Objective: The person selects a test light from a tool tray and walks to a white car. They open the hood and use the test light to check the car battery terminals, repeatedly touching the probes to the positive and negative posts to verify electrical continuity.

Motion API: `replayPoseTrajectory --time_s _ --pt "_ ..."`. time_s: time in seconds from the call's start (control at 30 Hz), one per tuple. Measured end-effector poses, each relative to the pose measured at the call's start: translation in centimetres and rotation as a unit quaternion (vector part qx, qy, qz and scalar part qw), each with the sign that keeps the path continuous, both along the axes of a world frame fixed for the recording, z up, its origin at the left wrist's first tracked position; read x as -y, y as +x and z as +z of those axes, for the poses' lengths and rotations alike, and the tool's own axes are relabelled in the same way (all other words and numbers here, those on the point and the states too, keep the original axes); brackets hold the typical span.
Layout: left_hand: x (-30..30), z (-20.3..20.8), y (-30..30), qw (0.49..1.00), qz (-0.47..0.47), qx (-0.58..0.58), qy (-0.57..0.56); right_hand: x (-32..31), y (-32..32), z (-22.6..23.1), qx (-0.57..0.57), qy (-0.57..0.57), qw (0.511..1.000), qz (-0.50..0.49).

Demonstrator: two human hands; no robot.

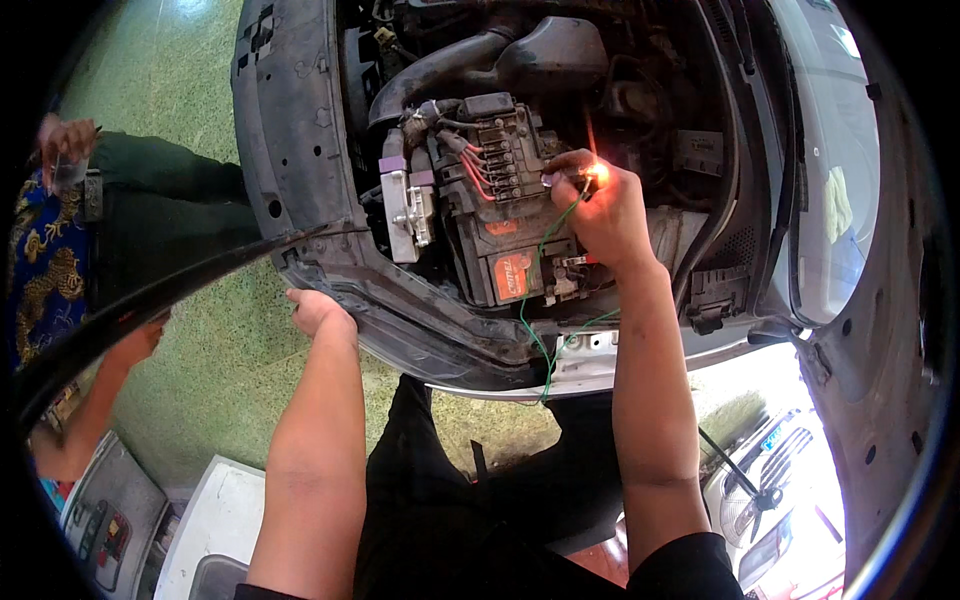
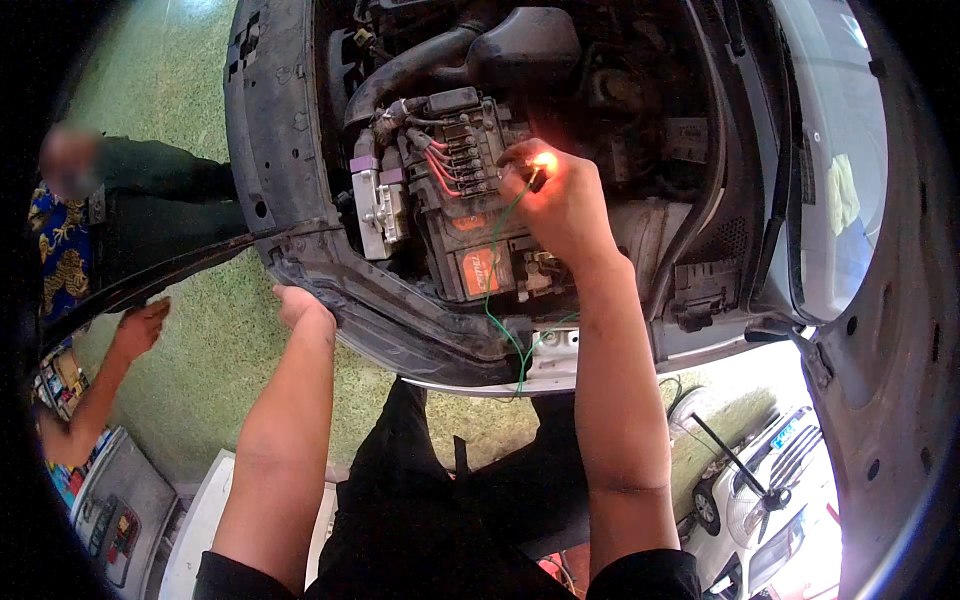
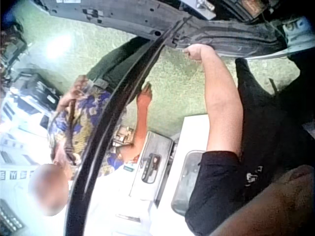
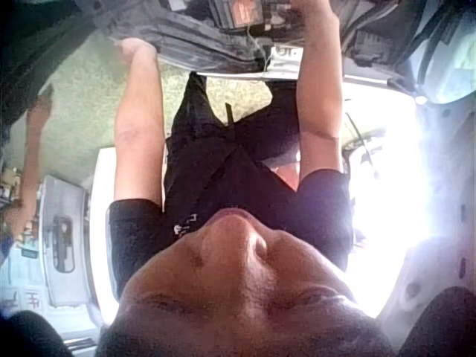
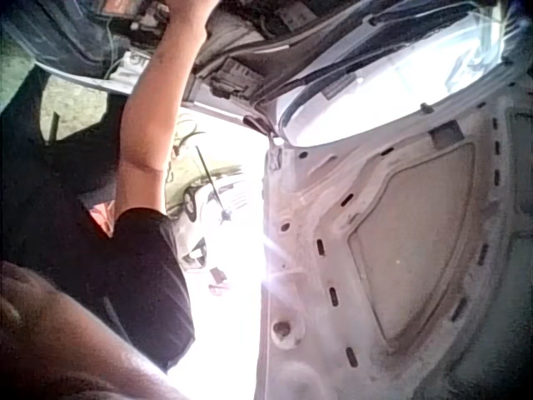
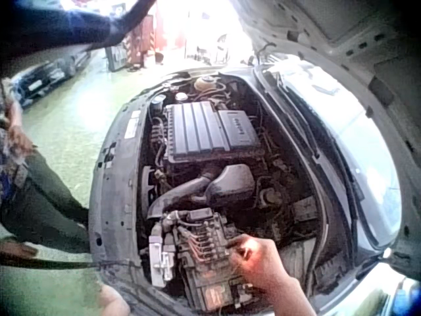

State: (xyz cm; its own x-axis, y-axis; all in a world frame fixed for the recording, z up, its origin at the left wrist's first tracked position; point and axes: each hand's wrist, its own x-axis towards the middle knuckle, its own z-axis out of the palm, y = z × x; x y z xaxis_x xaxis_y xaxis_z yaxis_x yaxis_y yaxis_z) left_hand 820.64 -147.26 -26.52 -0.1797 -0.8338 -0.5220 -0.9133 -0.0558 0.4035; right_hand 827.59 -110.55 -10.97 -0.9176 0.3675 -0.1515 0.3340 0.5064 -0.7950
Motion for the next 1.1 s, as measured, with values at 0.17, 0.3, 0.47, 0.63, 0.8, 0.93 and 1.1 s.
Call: replayPoseTrajectory --time_s 0.17,0.3,0.47,0.63,0.8,0.93,1.1 --pt "0.1 0.0 0.0 1.0 -0.006 0.014 -0.016 0.6 -0.5 0.5 -0.002 0.011 1.0 -0.021" --pt "0.0 -0.2 0.0 1.0 -0.016 0.011 -0.019 0.3 -0.1 -0.2 0.001 0.017 1.0 -0.012" --pt "0.3 -0.7 0.0 1.0 -0.01 0.001 -0.02 0.1 -0.1 -0.2 0.003 -0.013 1.0 -0.013" --pt "0.4 -0.8 0.0 0.999 -0.013 0.008 -0.034 0.7 -0.5 0.1 -0.02 -0.019 0.999 -0.032" --pt "0.1 -0.8 0.0 1.0 -0.009 -0.003 -0.025 0.5 -0.2 -1.4 -0.035 -0.018 0.999 -0.027" --pt "0.2 -0.4 0.0 1.0 -0.006 -0.001 -0.011 0.4 -0.3 -0.9 0.017 0.012 0.999 -0.027" --pt "0.7 -1.2 0.1 1.0 -0.009 -0.003 -0.016 1.0 -0.7 -0.2 -0.041 -0.019 0.998 -0.039"
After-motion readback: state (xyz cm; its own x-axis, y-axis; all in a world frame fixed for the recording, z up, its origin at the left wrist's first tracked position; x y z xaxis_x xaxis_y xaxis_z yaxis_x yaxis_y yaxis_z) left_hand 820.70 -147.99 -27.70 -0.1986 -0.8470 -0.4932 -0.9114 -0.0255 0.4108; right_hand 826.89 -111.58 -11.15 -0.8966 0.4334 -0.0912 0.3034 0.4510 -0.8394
